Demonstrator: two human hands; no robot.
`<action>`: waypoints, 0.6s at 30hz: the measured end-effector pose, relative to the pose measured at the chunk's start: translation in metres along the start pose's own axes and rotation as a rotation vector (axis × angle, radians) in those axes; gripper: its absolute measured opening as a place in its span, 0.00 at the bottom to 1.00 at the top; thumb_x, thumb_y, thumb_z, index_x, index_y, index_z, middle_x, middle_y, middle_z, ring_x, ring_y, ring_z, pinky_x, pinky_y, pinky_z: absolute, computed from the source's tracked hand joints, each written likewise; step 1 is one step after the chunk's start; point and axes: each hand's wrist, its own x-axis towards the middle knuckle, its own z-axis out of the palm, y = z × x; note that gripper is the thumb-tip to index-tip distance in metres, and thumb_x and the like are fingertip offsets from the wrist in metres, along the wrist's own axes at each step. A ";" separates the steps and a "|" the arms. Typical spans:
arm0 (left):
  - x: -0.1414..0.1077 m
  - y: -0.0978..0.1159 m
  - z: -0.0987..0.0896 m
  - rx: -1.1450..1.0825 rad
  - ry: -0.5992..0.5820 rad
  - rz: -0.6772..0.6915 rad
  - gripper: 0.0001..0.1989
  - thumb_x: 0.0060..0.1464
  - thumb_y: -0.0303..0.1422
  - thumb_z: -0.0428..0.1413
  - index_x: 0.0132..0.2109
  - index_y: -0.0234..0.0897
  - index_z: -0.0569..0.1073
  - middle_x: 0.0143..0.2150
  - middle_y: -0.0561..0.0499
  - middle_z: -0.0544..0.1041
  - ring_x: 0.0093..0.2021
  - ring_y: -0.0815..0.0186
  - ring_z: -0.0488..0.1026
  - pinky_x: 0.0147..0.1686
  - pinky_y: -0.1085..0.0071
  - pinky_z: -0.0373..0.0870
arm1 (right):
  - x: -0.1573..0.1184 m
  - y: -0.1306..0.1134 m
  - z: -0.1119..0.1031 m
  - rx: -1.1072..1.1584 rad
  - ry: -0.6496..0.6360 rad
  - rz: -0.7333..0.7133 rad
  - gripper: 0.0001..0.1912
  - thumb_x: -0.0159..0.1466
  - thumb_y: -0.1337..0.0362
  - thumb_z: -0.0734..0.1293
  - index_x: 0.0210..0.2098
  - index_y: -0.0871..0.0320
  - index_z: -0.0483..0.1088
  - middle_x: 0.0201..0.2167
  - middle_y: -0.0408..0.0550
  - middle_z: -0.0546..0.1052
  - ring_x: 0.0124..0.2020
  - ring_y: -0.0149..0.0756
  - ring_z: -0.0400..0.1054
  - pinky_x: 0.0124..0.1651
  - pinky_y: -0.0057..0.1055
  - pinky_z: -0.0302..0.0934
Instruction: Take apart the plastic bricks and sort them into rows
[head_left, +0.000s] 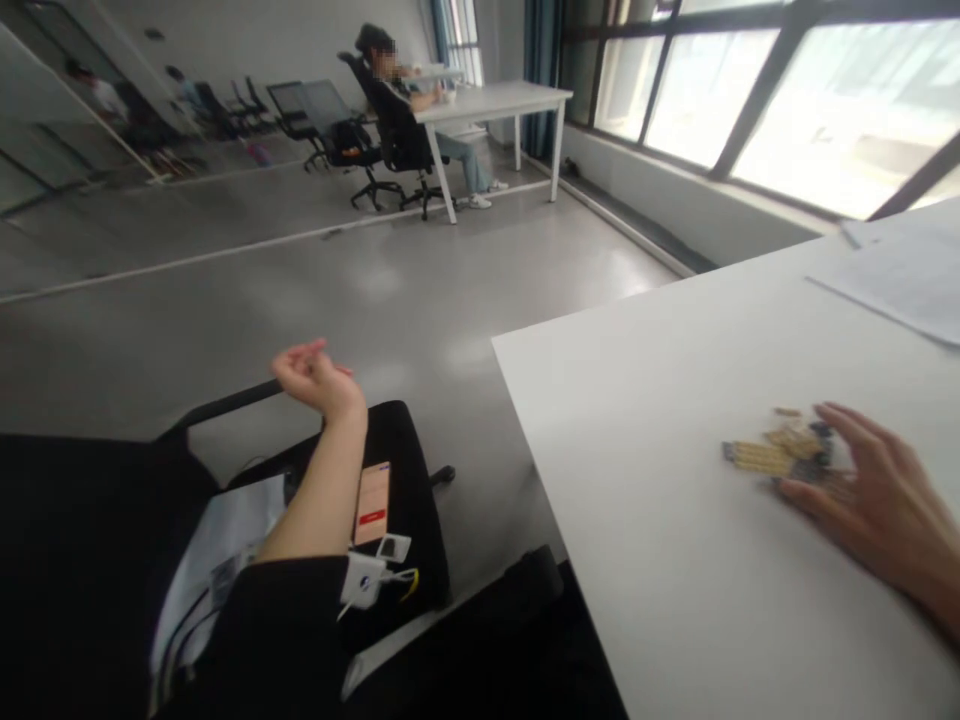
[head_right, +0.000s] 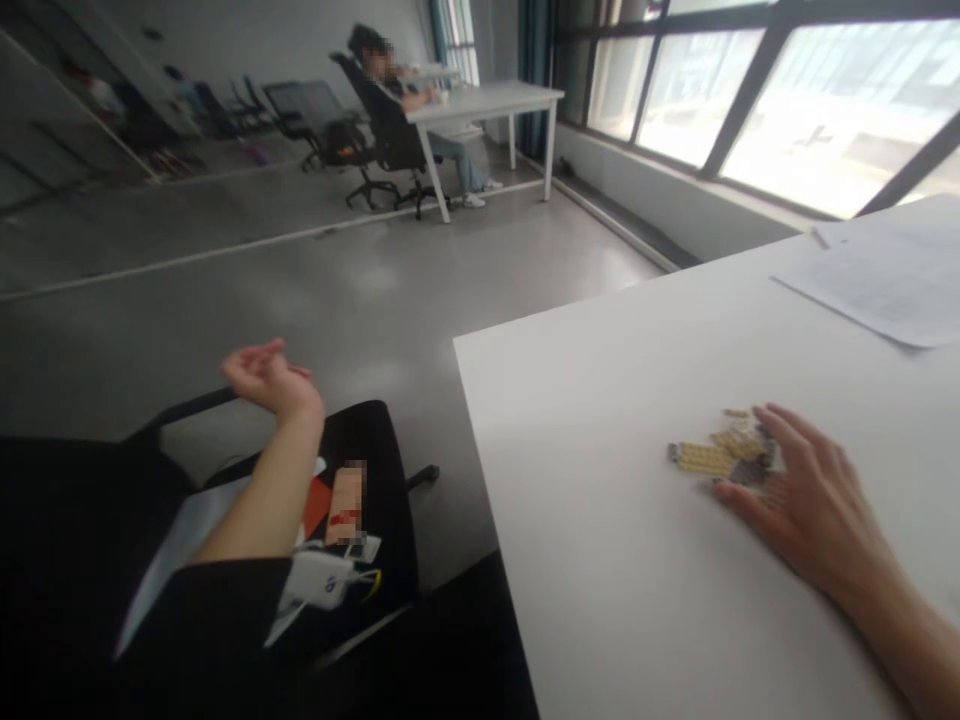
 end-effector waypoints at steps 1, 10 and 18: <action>0.016 0.031 0.010 -0.049 0.088 0.022 0.24 0.67 0.33 0.19 0.65 0.41 0.42 0.67 0.45 0.53 0.49 0.64 0.70 0.36 0.57 0.66 | 0.001 -0.003 -0.002 0.007 0.005 -0.006 0.43 0.60 0.38 0.57 0.66 0.57 0.48 0.62 0.62 0.59 0.61 0.54 0.55 0.60 0.49 0.53; -0.006 0.332 0.165 -0.358 -0.663 1.037 0.52 0.42 0.58 0.59 0.66 0.34 0.51 0.66 0.37 0.58 0.64 0.51 0.57 0.62 0.55 0.55 | -0.028 -0.020 -0.013 -0.087 -0.097 0.259 0.55 0.58 0.35 0.57 0.68 0.66 0.30 0.67 0.68 0.46 0.68 0.59 0.37 0.64 0.57 0.39; -0.030 0.366 0.241 -0.138 -0.993 1.204 0.59 0.39 0.60 0.58 0.69 0.35 0.42 0.70 0.36 0.43 0.69 0.49 0.40 0.65 0.53 0.41 | -0.041 -0.016 -0.035 -0.067 -0.354 0.352 0.48 0.63 0.37 0.46 0.67 0.72 0.42 0.68 0.66 0.42 0.69 0.54 0.33 0.67 0.54 0.31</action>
